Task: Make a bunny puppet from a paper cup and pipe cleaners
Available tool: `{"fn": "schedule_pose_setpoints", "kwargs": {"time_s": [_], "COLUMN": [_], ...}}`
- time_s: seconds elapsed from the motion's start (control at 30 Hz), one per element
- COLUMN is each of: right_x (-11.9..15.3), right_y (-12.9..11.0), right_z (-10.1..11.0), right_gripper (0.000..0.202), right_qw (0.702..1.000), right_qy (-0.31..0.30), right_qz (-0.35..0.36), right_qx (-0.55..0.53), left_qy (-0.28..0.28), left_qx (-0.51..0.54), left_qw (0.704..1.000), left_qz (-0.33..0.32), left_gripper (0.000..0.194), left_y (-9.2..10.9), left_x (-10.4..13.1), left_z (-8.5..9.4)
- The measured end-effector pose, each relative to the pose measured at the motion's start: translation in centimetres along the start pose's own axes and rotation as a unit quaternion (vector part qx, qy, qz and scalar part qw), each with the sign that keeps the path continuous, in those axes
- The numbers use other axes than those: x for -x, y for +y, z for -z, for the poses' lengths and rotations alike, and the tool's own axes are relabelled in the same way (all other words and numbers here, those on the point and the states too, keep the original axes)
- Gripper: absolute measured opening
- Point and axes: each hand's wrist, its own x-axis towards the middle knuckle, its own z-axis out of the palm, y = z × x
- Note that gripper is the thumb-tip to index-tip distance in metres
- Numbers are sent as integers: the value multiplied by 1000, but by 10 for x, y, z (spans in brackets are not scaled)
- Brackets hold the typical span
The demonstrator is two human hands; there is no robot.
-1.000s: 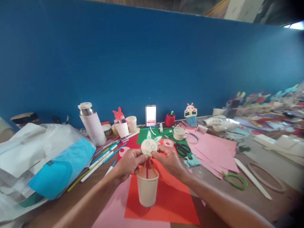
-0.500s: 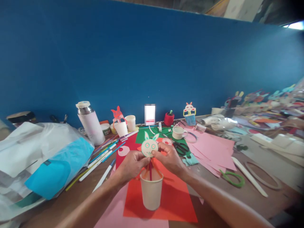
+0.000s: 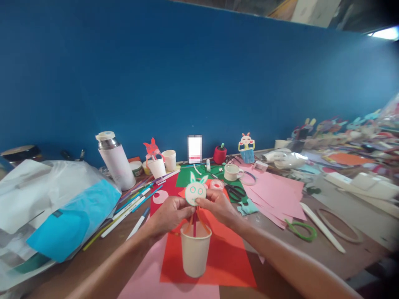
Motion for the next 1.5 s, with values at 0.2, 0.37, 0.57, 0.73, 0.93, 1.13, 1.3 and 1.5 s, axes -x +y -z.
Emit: {"fn": "schedule_pose_setpoints", "kwargs": {"time_s": [0.2, 0.37, 0.57, 0.73, 0.93, 1.13, 1.3, 1.5], "right_x": [-1, 0, 1, -1, -1, 1, 2, 4], "right_y": [2, 2, 11, 17, 15, 10, 9, 12], "right_z": [2, 0, -7, -6, -8, -10, -11, -13], "right_gripper": [15, 13, 13, 14, 14, 13, 12, 13], "right_qw": [999, 991, 985, 992, 997, 999, 999, 997], "right_qy": [-10, -6, -31, -9, 22, 35, 44, 60], "right_qz": [-34, -50, -48, -38, -36, -15, -14, -16], "right_qx": [-40, -121, -163, -124, -64, -9, 18, 36], "left_qy": [-93, -8, -26, -34, -52, -38, -44, 7], "left_qx": [-97, -28, 118, 231, 178, 101, 116, 128], "left_qw": [991, 999, 993, 972, 981, 993, 991, 991], "left_qz": [-7, -27, 8, -18, -53, -45, -48, -29], "left_gripper": [22, 25, 24, 18, 26, 27, 27, 29], "left_y": [16, 4, -51, -57, -50, -46, -44, -38], "left_x": [7, 5, -19, -22, -21, -21, -19, -18], "left_z": [23, 61, 26, 4, 9, 9, 10, 3]}}
